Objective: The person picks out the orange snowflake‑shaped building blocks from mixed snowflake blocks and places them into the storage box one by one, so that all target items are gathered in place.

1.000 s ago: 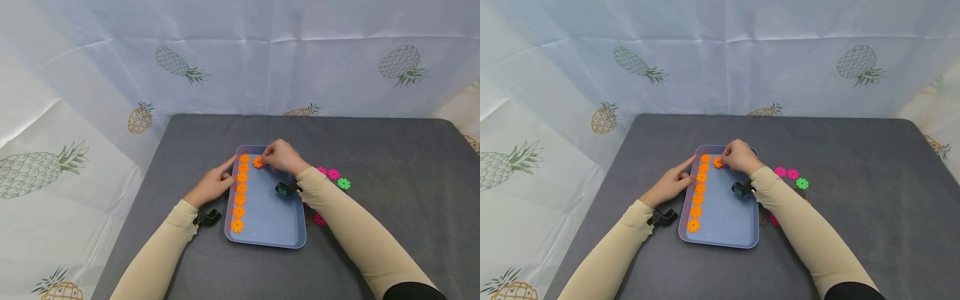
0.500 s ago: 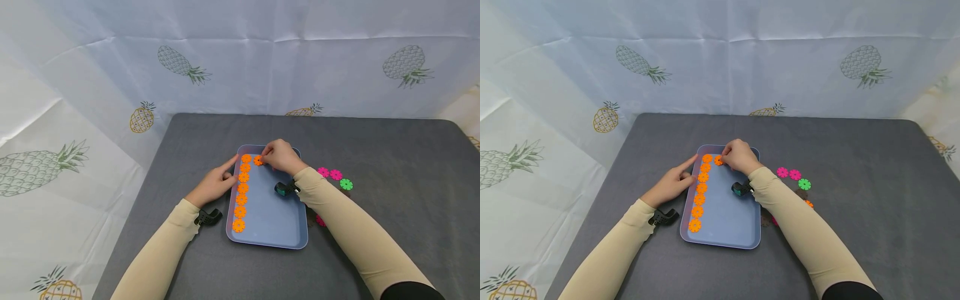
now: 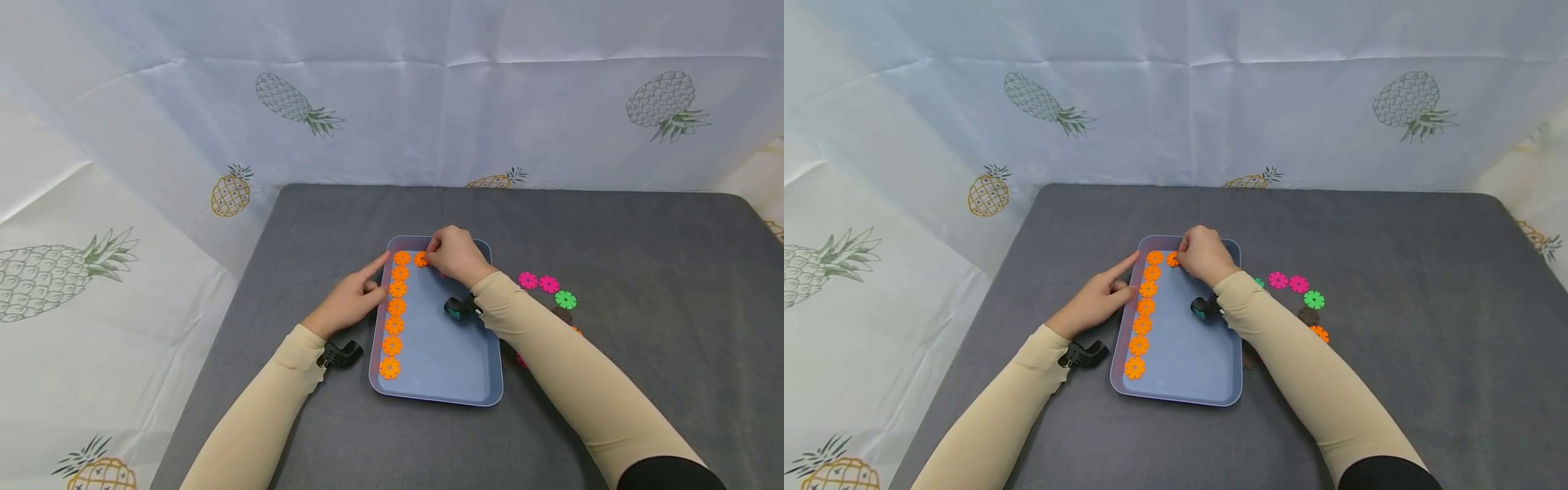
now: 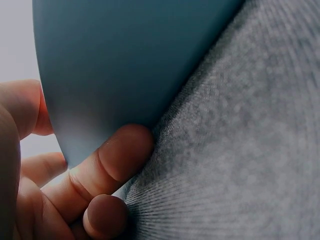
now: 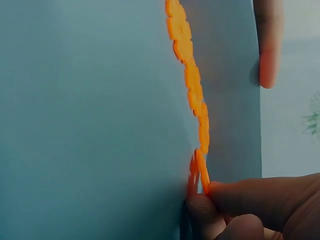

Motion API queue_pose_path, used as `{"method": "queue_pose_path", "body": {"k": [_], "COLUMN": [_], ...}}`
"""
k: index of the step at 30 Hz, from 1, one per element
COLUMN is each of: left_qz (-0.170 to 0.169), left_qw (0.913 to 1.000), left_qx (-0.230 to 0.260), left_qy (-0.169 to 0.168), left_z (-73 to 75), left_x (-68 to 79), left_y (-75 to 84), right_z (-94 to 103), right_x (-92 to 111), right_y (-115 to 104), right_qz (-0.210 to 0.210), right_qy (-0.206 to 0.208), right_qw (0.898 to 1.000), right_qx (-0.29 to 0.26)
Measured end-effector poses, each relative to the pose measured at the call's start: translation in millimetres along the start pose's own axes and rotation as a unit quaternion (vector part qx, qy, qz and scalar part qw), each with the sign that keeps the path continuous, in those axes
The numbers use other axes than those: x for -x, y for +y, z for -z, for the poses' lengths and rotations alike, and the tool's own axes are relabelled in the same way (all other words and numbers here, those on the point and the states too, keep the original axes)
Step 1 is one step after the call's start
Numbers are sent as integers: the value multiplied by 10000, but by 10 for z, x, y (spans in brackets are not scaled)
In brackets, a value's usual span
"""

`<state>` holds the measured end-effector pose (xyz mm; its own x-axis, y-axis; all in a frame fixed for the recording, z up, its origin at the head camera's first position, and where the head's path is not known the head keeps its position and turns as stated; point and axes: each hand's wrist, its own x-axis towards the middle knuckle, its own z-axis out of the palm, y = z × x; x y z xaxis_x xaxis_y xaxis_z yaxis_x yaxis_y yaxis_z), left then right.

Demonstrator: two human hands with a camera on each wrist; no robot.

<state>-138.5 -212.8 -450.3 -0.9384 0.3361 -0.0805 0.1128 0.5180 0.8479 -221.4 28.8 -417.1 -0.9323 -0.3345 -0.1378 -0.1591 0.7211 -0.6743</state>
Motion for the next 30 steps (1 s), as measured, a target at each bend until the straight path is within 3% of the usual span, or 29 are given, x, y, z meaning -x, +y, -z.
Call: {"method": "queue_pose_path", "body": {"k": [13,30], "left_qz": [-54,-51], "left_qw": [10000,10000], "left_qx": [-54,-74], "left_qy": [26,11], "left_z": [-3,-7], "left_x": [-8,0], "left_y": [-14,-13], "right_z": [-47,-32], "right_x": [-34,-16], "right_y": [7,18], "right_qz": [7,-139], "right_qy": [165,104], "right_qw": [9991,9994], "right_qx": [391,288]}}
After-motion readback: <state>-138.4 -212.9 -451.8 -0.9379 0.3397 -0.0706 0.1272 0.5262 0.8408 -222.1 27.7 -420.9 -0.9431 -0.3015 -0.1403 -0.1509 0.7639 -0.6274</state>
